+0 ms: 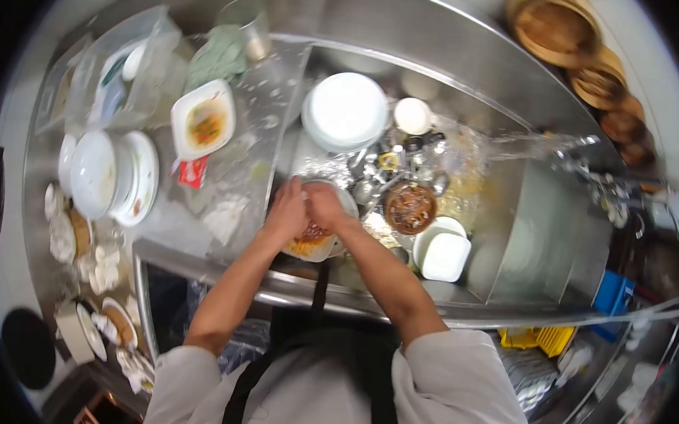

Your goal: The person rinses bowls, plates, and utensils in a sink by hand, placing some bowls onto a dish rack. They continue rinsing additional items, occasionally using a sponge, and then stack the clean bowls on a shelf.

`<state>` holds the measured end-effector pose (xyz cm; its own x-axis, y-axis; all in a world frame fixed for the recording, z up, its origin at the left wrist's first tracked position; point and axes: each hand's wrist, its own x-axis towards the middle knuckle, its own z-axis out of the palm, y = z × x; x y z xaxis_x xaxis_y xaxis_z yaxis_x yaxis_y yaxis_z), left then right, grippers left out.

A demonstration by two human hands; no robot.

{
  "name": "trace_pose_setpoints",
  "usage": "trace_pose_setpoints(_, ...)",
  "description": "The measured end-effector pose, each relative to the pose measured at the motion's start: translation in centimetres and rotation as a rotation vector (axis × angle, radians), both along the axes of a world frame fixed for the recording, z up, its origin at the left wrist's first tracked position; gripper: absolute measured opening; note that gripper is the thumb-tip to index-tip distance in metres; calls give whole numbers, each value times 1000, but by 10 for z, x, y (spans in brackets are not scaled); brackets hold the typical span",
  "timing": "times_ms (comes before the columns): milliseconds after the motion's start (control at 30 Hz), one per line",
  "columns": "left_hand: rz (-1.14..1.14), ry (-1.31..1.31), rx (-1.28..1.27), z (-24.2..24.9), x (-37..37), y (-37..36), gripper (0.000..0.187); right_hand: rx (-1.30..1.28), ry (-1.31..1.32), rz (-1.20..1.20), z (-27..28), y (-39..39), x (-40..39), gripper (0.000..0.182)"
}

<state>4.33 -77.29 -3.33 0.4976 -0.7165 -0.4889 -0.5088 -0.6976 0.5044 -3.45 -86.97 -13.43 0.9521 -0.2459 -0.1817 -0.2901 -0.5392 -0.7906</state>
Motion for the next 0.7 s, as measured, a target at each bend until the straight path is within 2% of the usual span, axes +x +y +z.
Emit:
trace_pose_setpoints(67,39,25,-199,7,-12,7,72,-220,140,460,66,-18,15,41)
trace_pose_setpoints(200,127,-55,-429,24,-14,31,76,-201,-79,374,72,-14,-4,41)
trace_pose_setpoints(267,199,58,-423,30,-7,37,77,-271,-226,297,67,-17,-15,44)
trace_pose_setpoints(300,231,117,-409,33,-8,41,78,-221,-13,349,72,-22,-14,43)
trace_pose_setpoints(400,163,108,-321,34,-8,47,78,-205,136,415,71,-30,-10,40)
trace_pose_setpoints(433,219,183,-251,31,-9,49,78,-317,87,402,47,-26,-9,33)
trace_pose_setpoints(533,189,216,-107,30,-17,55,79,-134,404,462,80,-33,4,35)
trace_pose_setpoints(633,242,248,-219,45,-25,60,79,-197,248,523,76,-25,1,39)
trace_pose_setpoints(667,265,275,-265,45,-22,62,78,-266,170,588,91,-28,-4,39)
trace_pose_setpoints(700,296,308,-307,45,-19,66,77,-201,172,552,107,-36,-14,41)
